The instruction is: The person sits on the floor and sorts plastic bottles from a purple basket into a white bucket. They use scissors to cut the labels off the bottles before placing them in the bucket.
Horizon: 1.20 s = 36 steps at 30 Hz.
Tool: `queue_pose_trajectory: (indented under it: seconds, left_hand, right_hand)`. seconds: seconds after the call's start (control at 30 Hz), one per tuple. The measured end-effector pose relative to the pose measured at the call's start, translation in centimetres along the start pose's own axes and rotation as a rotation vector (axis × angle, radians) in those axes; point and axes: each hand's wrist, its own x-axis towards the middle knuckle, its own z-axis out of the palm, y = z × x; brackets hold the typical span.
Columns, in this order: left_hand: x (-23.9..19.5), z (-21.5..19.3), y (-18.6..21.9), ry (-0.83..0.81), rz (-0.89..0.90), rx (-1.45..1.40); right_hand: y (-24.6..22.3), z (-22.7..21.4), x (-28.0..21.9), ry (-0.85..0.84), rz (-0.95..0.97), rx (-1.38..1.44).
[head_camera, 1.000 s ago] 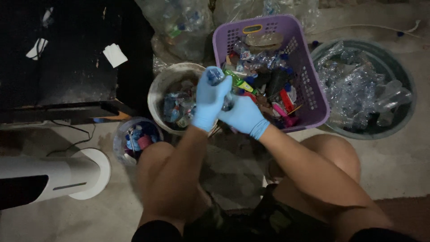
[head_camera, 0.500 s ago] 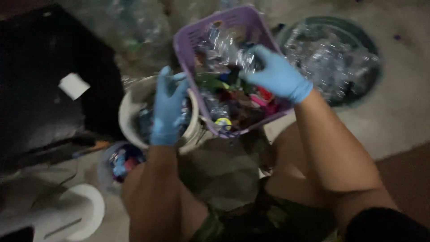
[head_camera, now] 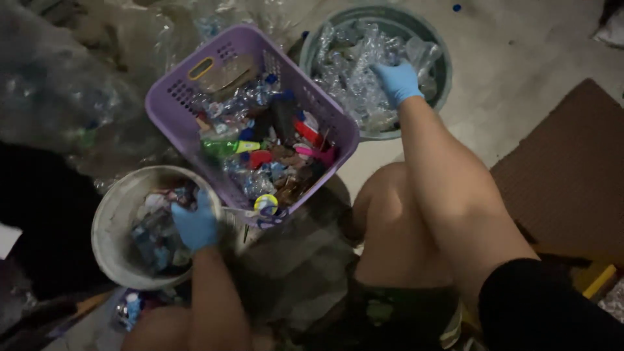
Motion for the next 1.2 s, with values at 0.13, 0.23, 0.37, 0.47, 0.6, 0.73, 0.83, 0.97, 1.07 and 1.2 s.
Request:
queue_pose_trajectory:
  seconds: [0.13,0.23,0.37,0.47,0.6,0.73,0.83,0.97,1.07,1.2]
  left_hand:
    - [-0.4,0.6,-0.1,0.01,-0.209,0.288]
    - [-1.2,0.6,1.5,0.047,-0.036,0.44]
    - [-1.5,0.7,2.1,-0.006,0.014,0.56]
    - [-1.9,0.9,4.0,-0.06,-0.047,0.536]
    - [-1.6,1.1,2.1,-0.038,-0.098,0.51]
    - [-1.1,1.3,1.5,-0.048,-0.124,0.496]
    - [-0.6,1.1,0.9,-0.079,-0.159,0.474]
    - [-0.6,1.4,0.9,-0.027,-0.03,0.565]
    - [-0.7,1.3,1.3,-0.054,-0.064,0.51]
    - [-0.9,1.3,2.6,-0.073,-0.138,0.505]
  right_hand:
    - [1.6,-1.0,0.8,0.028,0.029,-0.296]
    - [6.9,-0.6,6.2,-0.042,0.044,-0.496]
    - [8.6,-1.3,6.0,-0.297,-0.021,-0.905]
    - [5.7,-1.7,1.0,-0.403,0.038,-0.867]
    - [10.9,-1.9,5.8,-0.346,-0.023,-1.033]
    - [8.7,-1.9,4.6,-0.284,-0.023,-1.016]
    - [10.6,-0.7,7.7,-0.339,-0.014,-1.087]
    - [8.5,0.2,7.2,-0.261,0.073,-1.271]
    - [6.6,0.2,6.4,-0.1,-0.238,-1.169]
    - [3.7,2.1,5.5,0.057,-0.932,-0.756]
